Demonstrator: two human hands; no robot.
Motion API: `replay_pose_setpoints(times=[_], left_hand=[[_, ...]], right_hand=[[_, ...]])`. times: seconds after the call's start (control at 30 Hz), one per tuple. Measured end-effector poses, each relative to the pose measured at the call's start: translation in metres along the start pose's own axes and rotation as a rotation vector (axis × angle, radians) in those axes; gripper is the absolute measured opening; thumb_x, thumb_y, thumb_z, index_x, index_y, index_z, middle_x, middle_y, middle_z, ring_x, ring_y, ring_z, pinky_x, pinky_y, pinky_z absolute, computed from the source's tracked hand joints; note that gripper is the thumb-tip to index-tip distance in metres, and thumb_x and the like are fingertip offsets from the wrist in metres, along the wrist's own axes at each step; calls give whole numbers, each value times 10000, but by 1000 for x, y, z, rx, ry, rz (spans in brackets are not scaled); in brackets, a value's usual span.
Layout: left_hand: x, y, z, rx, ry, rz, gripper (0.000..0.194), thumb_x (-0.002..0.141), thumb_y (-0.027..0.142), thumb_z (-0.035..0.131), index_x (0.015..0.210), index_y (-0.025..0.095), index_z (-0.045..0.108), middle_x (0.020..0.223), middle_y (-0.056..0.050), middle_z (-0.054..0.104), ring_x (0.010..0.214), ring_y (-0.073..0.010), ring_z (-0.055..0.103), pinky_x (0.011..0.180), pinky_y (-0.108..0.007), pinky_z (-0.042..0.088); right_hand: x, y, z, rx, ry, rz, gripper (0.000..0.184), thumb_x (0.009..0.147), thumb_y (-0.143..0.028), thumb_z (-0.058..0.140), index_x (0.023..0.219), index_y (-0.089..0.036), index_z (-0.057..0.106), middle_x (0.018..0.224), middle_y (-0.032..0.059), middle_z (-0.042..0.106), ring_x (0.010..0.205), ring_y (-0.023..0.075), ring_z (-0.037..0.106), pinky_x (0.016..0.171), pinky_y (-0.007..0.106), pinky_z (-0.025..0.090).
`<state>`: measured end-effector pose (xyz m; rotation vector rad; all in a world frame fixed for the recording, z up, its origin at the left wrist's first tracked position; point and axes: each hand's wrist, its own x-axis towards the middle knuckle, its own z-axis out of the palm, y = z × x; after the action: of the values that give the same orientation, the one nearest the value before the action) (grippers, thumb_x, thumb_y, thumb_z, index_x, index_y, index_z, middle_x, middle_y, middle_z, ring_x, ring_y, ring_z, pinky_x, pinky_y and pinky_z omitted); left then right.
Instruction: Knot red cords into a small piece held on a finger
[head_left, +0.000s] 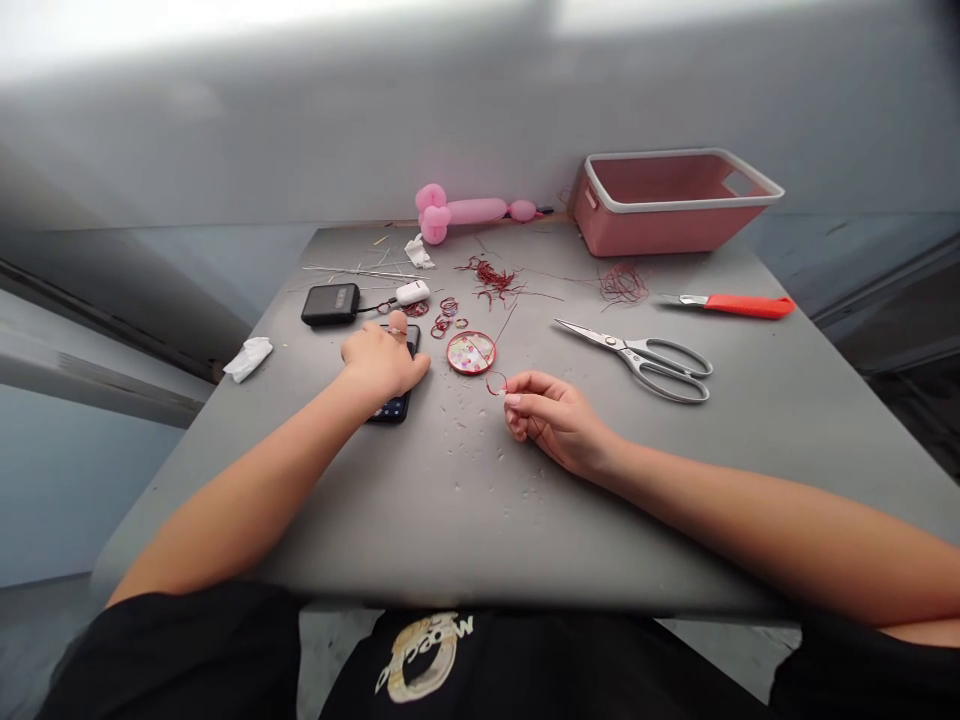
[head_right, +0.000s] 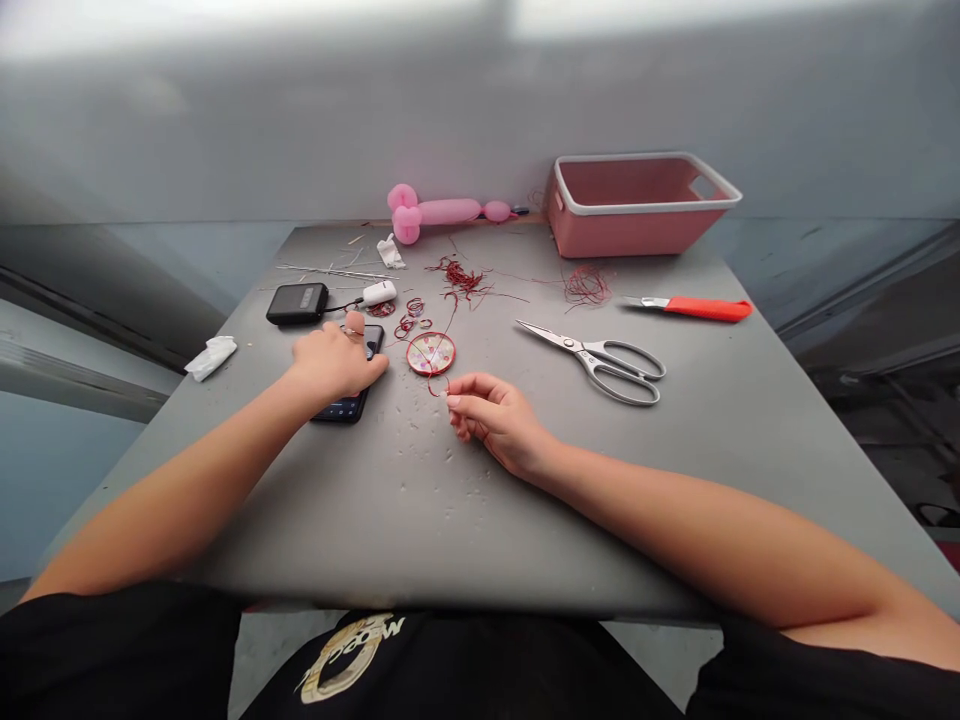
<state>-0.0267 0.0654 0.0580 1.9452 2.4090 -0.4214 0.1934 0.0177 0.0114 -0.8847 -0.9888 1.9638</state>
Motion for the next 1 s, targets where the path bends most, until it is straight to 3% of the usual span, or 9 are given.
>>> replay_pose_setpoints(times=[0.2, 0.27, 0.37, 0.43, 0.5, 0.53, 0.63, 0.73, 1.0], left_hand=[[-15, -2, -3, 13, 43, -4, 640, 878, 496, 420, 1345, 60, 381, 1144, -282, 575, 1006, -402, 599, 746, -452, 491], [-30, -3, -5, -34, 311, 116, 656, 866, 518, 489, 1328, 58, 410, 1254, -284, 520, 1100, -416, 544, 814, -478, 485], [-57, 0, -3, -284, 670, 637, 364, 880, 394, 560, 1139, 139, 551, 1196, -174, 598, 1108, -293, 570, 943, -407, 472], [-72, 3, 0, -353, 896, 882, 309, 850, 312, 634, 1119, 177, 562, 1119, -130, 633, 982, -237, 607, 882, -363, 502], [-82, 6, 4, -402, 1148, 854, 312, 792, 278, 719, 1050, 166, 586, 988, -115, 639, 814, -202, 592, 745, -331, 511], [-84, 8, 6, -438, 1197, 819, 285, 774, 262, 742, 1002, 174, 596, 910, -88, 629, 757, -182, 574, 684, -307, 500], [-82, 10, 12, -465, 1161, 919, 216, 769, 205, 753, 938, 179, 621, 817, -47, 644, 698, -147, 563, 668, -283, 516], [-74, 11, 18, -442, 1116, 1046, 202, 782, 109, 712, 960, 175, 642, 904, -59, 703, 798, -162, 617, 734, -288, 567], [-70, 14, 23, -476, 1156, 1099, 178, 797, 30, 642, 937, 138, 664, 807, -76, 718, 746, -171, 622, 700, -304, 577]], right_hand=[[-1, -1, 2, -26, 21, -16, 277, 654, -318, 788, 813, -163, 622, 582, -40, 590, 492, 70, 508, 489, 217, 406], [-1, -4, 2, -51, 39, -30, 280, 667, -337, 790, 802, -160, 620, 591, -35, 599, 486, 72, 517, 483, 219, 411], [-3, -9, 2, -103, 78, -74, 275, 699, -348, 789, 799, -153, 623, 614, -24, 622, 491, 70, 531, 479, 211, 417], [-5, -13, 2, -149, 85, -103, 273, 721, -354, 782, 820, -152, 626, 622, -22, 632, 496, 71, 539, 484, 209, 433], [-9, -16, 3, -208, 68, -114, 274, 747, -368, 764, 833, -151, 621, 621, -21, 634, 487, 75, 545, 479, 213, 450], [-11, -18, 4, -238, 54, -111, 273, 763, -377, 751, 832, -151, 615, 616, -22, 633, 477, 76, 546, 471, 214, 454], [-16, -20, 8, -266, 10, -66, 268, 792, -384, 727, 818, -153, 593, 601, -21, 633, 465, 77, 557, 455, 206, 460], [-20, -21, 11, -215, -48, 11, 261, 808, -382, 716, 835, -153, 593, 595, -23, 631, 472, 74, 568, 447, 185, 460], [-21, -23, 12, -18, -177, 307, 276, 783, -367, 737, 816, -163, 555, 553, -44, 611, 410, 52, 532, 380, 140, 407]])
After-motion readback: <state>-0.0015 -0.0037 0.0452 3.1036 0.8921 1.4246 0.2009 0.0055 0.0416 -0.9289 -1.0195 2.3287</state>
